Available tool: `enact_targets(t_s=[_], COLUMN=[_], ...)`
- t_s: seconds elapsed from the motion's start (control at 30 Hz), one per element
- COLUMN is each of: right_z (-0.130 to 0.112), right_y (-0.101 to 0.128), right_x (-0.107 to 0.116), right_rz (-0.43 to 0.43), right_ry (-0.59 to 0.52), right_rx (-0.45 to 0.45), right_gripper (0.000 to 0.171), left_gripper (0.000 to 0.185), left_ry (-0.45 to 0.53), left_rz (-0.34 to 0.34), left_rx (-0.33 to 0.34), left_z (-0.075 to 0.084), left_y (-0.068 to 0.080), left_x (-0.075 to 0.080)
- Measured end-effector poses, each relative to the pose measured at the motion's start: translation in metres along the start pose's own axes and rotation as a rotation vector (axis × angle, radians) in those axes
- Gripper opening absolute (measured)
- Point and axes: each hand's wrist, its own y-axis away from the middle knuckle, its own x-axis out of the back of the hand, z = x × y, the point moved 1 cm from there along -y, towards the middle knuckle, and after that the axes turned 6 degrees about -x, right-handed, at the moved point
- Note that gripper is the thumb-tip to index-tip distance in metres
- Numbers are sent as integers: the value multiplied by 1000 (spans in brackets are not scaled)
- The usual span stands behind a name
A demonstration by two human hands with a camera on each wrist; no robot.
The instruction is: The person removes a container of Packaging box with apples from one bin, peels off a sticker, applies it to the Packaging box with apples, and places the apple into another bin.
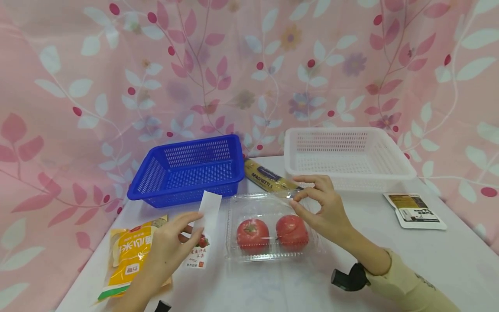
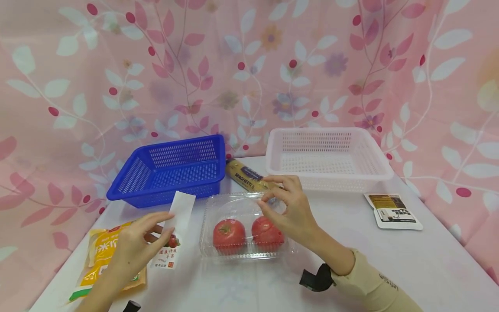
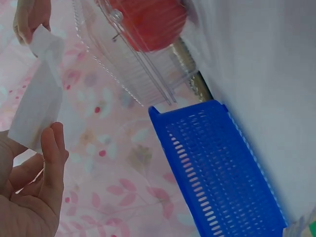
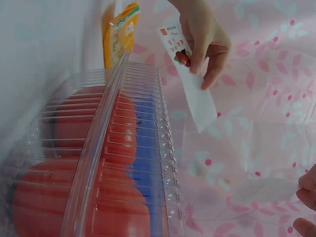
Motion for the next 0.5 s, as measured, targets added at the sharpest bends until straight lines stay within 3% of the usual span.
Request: enact_targets(t_s=[0.2,0.5], right_z=[4,8], right_y=[0,-1], right_x=[2,1], right_rz=[39,64], right_ry=[82,137], right_rx=[42,74], right_gripper=[16,14], left_gripper=[38,43], left_ry=[-11,-33], left_rz=[-145,-450], left_rx=[166,420], left_z=[-22,-45], left_y=[5,9], left_x=[1,-12])
